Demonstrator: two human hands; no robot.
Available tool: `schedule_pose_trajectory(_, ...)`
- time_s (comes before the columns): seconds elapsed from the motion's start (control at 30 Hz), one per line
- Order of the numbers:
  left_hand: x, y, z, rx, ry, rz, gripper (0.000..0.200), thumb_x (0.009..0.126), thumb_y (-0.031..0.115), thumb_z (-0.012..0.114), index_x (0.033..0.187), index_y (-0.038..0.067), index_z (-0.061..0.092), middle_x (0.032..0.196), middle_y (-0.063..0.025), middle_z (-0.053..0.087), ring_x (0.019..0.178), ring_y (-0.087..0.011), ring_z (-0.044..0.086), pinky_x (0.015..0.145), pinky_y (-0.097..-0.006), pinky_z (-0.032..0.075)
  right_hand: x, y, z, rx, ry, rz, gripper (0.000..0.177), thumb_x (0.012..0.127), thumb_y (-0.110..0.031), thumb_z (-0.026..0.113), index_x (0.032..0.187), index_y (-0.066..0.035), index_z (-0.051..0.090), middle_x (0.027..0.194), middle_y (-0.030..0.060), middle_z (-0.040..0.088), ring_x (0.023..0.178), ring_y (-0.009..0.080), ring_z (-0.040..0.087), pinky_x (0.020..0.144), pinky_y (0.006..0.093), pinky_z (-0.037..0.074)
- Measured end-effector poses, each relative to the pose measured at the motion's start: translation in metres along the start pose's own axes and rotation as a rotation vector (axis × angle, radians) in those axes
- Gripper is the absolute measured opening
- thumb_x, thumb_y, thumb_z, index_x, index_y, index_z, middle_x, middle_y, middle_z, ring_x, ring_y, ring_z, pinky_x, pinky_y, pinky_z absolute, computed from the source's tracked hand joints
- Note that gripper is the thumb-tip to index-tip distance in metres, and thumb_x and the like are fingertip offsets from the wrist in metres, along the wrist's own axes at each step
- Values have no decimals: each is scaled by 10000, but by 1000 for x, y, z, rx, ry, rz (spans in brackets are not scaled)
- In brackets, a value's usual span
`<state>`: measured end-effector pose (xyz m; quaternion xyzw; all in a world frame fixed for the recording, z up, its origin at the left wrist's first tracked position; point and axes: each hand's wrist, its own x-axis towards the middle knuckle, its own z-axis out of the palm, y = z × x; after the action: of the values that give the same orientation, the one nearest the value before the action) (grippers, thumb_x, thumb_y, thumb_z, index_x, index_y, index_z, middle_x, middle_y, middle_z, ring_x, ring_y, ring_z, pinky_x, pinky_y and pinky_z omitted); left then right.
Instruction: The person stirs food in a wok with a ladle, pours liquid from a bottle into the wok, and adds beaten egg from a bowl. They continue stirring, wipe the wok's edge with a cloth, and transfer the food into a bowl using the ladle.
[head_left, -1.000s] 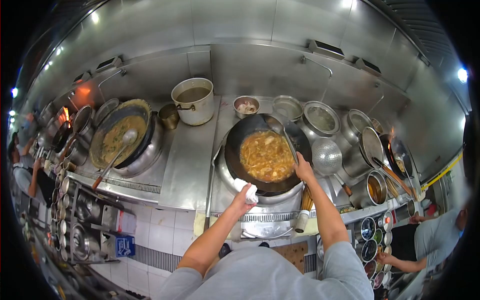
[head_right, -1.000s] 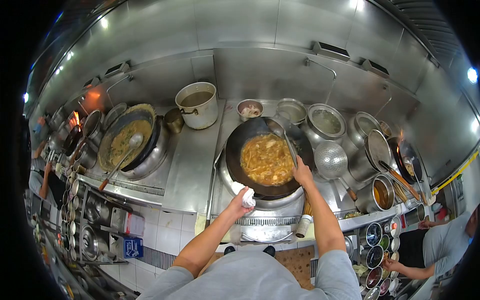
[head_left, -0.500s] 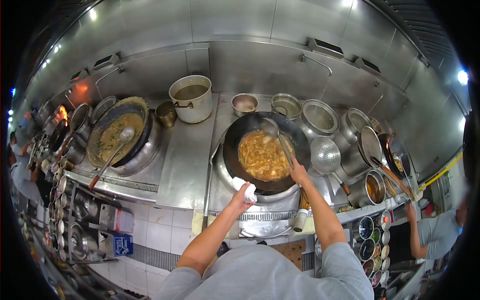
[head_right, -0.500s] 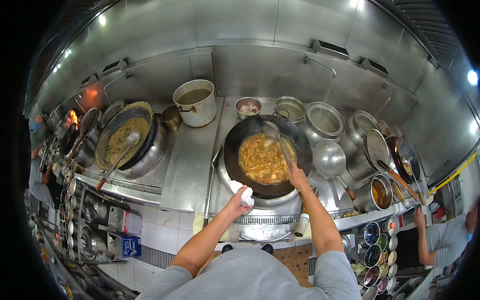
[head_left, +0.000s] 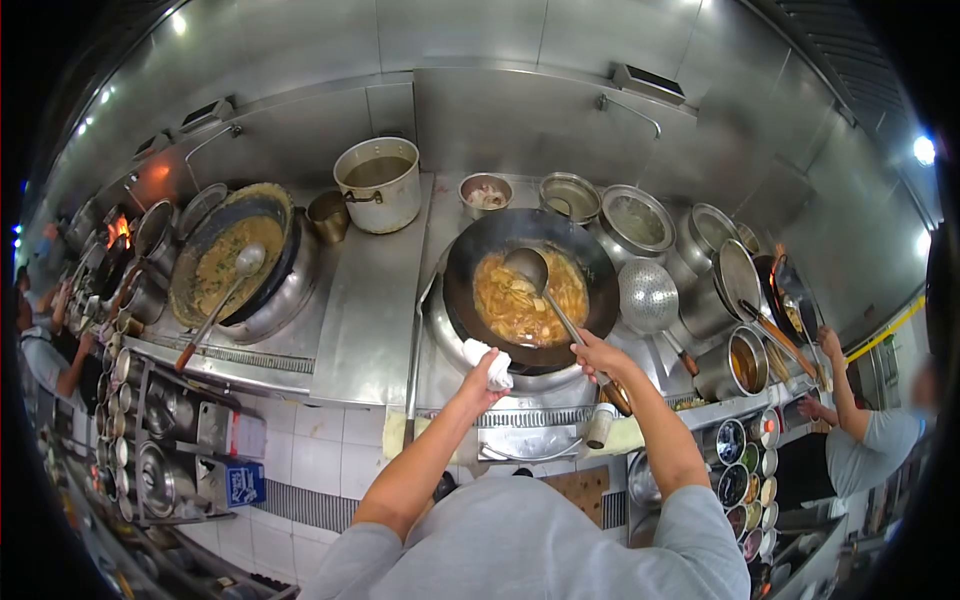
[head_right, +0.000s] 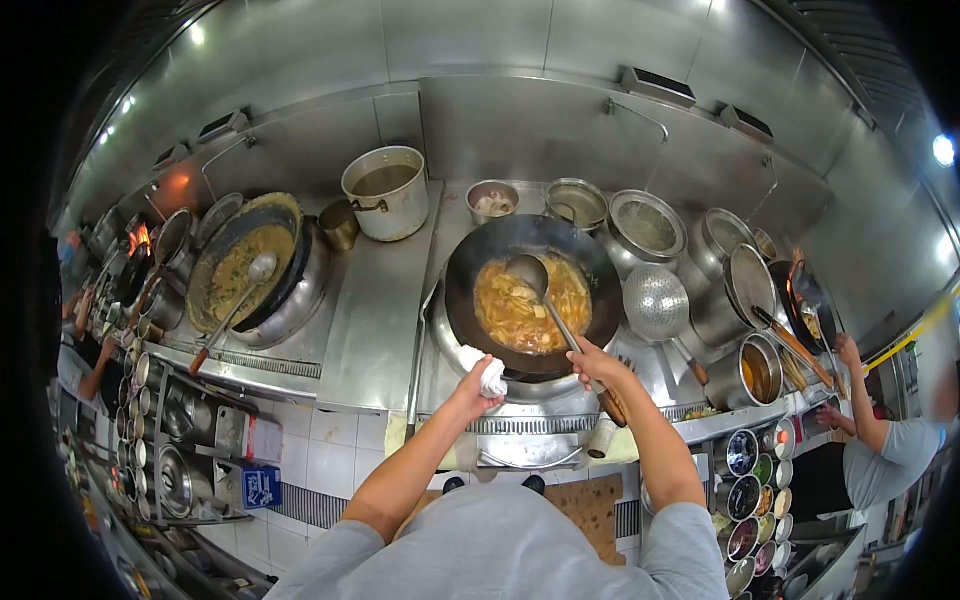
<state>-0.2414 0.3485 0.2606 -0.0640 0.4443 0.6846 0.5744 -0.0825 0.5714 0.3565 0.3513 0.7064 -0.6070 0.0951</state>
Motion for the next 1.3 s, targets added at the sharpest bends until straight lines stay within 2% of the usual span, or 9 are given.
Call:
schedule_pose_trajectory(0.17,3,0,-2,-28,-11,0,395,844,501,645,1052,170,591,886,-9,638,735,-184,600,548,-365,509,-25,6,11,318,-124,-1,610,958,-153,499,1484,-131,192,678,-3,411,449,69,389,359,257,389)
schedule_pose_trajectory(0.57,-5,1,1,20,23,-14,411,828,530,650,1062,199,584,928,0,625,824,-181,582,636,-376,491,-65,23,26,239,99,-180,679,923,-130,563,1494,-99,196,657,2,436,425,78,408,345,267,378)
schedule_pose_trajectory(0.67,-5,1,1,6,25,7,378,833,532,649,1035,220,585,904,18,617,814,-163,573,664,-381,472,-42,37,9,-50,288,-169,694,909,-162,576,1491,-96,203,749,102,589,528,219,571,476,362,492)
schedule_pose_trajectory(0.73,-5,2,2,13,28,-6,375,835,534,646,1036,223,584,906,19,616,816,-163,571,665,-382,470,-18,58,-2,-623,749,-493,683,869,-147,578,1468,-69,258,1073,249,640,902,407,649,785,434,510)
schedule_pose_trajectory(0.83,-5,3,3,19,39,-4,373,840,539,637,1033,224,585,896,21,612,812,-163,570,671,-381,464,-14,54,-13,-503,678,-209,682,888,-200,551,1477,-86,227,1201,331,542,1132,492,502,983,487,388)
schedule_pose_trajectory(0.97,-8,4,3,25,16,-15,370,845,537,632,1026,218,583,886,19,608,808,-162,570,671,-375,463,-10,68,-12,-474,642,-159,679,888,-187,546,1478,-84,226,1201,331,544,1125,487,511,965,490,397)
schedule_pose_trajectory(1.07,-5,4,2,29,16,-8,389,842,541,630,1052,218,573,910,15,608,822,-167,571,669,-376,467,-7,92,-4,-577,787,-398,671,874,-148,566,1470,-101,262,1095,243,627,914,413,641,807,424,507)
schedule_pose_trajectory(1.13,-2,2,-1,29,11,-7,412,837,546,629,1082,220,564,936,13,608,838,-171,573,668,-380,472,-46,61,11,-109,481,-70,633,908,-147,547,1465,-87,252,844,158,620,595,259,599,558,396,516)
schedule_pose_trajectory(1.3,1,2,0,24,16,-17,406,841,543,618,1085,222,563,941,11,608,839,-172,573,669,-380,474,-76,41,28,253,271,-13,497,945,-99,489,1406,-110,305,680,21,458,465,101,439,390,284,417)
